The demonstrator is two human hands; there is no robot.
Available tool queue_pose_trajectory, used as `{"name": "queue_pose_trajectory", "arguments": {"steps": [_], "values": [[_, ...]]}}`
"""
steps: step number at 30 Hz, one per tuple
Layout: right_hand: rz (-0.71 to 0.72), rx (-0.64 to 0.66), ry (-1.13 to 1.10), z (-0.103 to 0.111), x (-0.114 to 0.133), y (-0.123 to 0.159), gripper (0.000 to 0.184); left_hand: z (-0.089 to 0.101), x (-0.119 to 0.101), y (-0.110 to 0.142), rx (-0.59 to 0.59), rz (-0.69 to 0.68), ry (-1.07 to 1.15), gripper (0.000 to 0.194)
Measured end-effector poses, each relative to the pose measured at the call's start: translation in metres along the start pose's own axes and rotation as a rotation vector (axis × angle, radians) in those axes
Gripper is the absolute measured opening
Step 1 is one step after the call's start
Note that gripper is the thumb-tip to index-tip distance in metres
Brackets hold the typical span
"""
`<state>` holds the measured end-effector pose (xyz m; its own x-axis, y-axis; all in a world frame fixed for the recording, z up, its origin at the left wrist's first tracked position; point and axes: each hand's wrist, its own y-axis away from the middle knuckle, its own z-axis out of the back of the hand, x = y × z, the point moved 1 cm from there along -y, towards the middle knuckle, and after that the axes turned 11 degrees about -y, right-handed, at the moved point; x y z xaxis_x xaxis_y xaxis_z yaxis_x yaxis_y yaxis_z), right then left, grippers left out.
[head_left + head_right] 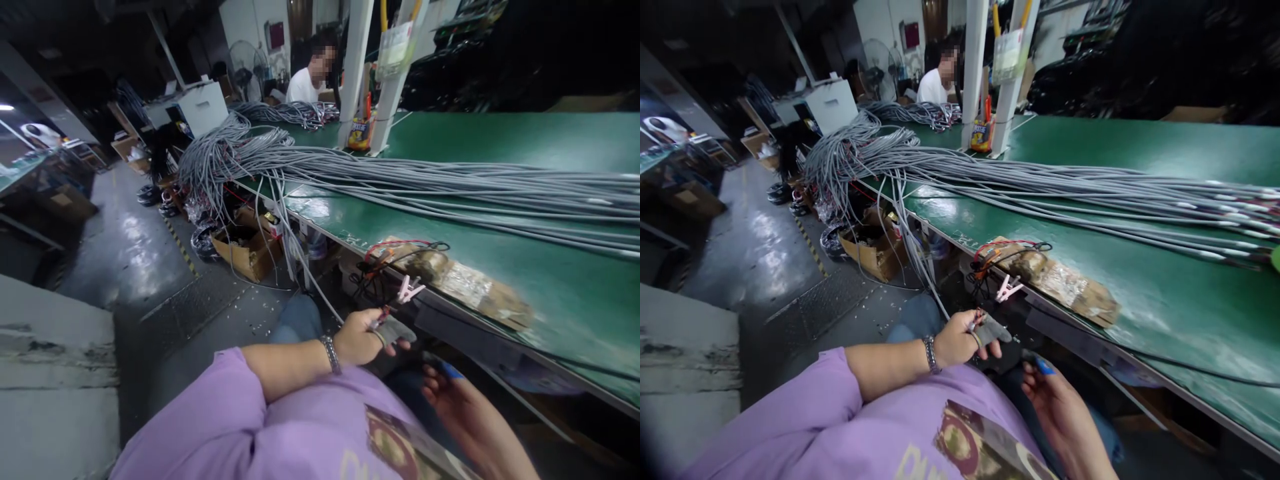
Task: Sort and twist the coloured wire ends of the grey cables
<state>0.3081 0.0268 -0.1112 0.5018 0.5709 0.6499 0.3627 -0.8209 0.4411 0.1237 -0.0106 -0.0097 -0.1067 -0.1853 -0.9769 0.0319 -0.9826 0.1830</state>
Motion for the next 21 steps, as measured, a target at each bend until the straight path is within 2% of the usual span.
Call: {"name": "queue_pose_trajectory", "arguments": {"steps": [2, 4, 8, 10, 12, 14, 16, 19, 21], "values": [[-0.015, -0.035, 0.073, -0.018, 0.006, 0.012, 0.017, 0.002, 0.003, 0.005, 0.057, 0.02, -0.108, 0.021], [0.048, 0.017, 0.16, -0.039, 0.014, 0.025, 0.02, 0.005, 0.006, 0.009, 0.106, 0.04, -0.228, 0.016], [0.193, 0.144, 0.296, -0.08, 0.024, 0.04, 0.043, 0.015, 0.007, 0.018, 0.135, 0.047, -0.507, 0.015], [0.223, 0.268, 0.406, -0.097, 0.027, 0.04, 0.039, 0.023, 0.006, 0.024, 0.096, 0.005, -0.635, 0.011], [0.269, 0.382, 0.54, -0.11, 0.026, 0.036, 0.027, 0.032, 0.008, 0.03, 0.076, -0.002, -0.678, 0.012], [0.305, 0.442, 0.63, -0.12, 0.024, 0.032, 0.021, 0.04, 0.012, 0.036, 0.063, 0.01, -0.659, 0.012], [0.299, 0.471, 0.644, -0.128, 0.021, 0.027, 0.022, 0.048, 0.016, 0.041, 0.027, 0.0, -0.587, 0.012], [0.246, 0.52, 0.585, -0.139, 0.016, 0.025, 0.023, 0.055, 0.017, 0.043, -0.017, -0.027, -0.315, 0.023], [0.241, 0.529, 0.528, -0.145, 0.015, 0.026, 0.023, 0.059, 0.012, 0.044, -0.05, 0.012, -0.188, 0.033]]}}
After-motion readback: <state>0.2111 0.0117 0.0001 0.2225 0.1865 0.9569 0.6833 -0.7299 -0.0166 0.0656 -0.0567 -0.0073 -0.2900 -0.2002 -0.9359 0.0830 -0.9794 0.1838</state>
